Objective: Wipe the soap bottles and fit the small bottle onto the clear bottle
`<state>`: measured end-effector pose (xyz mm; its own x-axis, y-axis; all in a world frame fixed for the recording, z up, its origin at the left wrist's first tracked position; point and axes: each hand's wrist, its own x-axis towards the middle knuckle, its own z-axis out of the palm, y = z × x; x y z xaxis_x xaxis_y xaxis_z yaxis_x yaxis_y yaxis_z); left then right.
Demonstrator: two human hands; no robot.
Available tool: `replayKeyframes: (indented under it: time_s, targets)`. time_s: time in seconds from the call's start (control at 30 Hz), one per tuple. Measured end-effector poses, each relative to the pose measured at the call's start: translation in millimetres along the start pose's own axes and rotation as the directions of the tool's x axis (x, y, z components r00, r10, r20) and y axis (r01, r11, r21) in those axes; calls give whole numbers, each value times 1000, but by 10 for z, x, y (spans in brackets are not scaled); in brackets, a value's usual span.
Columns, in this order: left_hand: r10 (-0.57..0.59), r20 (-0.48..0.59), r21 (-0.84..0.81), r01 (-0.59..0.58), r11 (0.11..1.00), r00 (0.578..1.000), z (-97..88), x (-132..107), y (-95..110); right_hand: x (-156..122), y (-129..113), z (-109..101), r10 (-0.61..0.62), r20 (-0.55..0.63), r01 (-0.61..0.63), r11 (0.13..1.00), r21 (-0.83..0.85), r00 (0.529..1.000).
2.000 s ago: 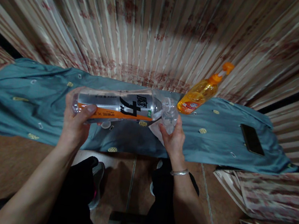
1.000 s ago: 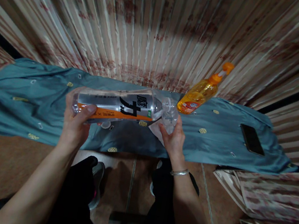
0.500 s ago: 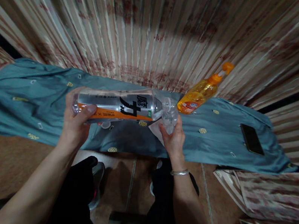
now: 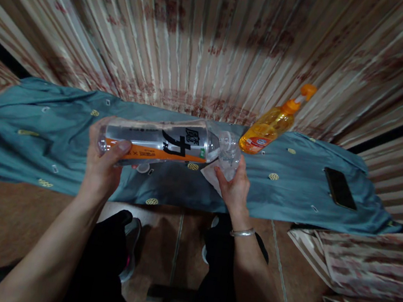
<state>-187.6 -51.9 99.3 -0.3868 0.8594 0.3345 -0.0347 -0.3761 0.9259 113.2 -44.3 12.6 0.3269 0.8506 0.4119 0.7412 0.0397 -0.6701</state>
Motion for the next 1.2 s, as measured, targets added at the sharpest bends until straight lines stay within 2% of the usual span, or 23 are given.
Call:
replayKeyframes:
  time_s: [0.33,0.57,0.87,1.2]
  targets:
    - [40,-3,0,-40,999,999,10,1,8,-3,-15,-1,13,14,-13,1000,-8,1000]
    - [-2,-2,-25,2,1000,1000,5,-3,-5,-10,-16,6,-9,-13,9,1000,-15,1000]
    - [43,-8,22,-43,999,999,2,-5,10,-4,-11,3,7,8,-7,1000,10,1000]
    - [20,-5,3,-20,1000,1000,-3,1,-17,-2,7,17,9,-2,-9,1000,-11,1000]
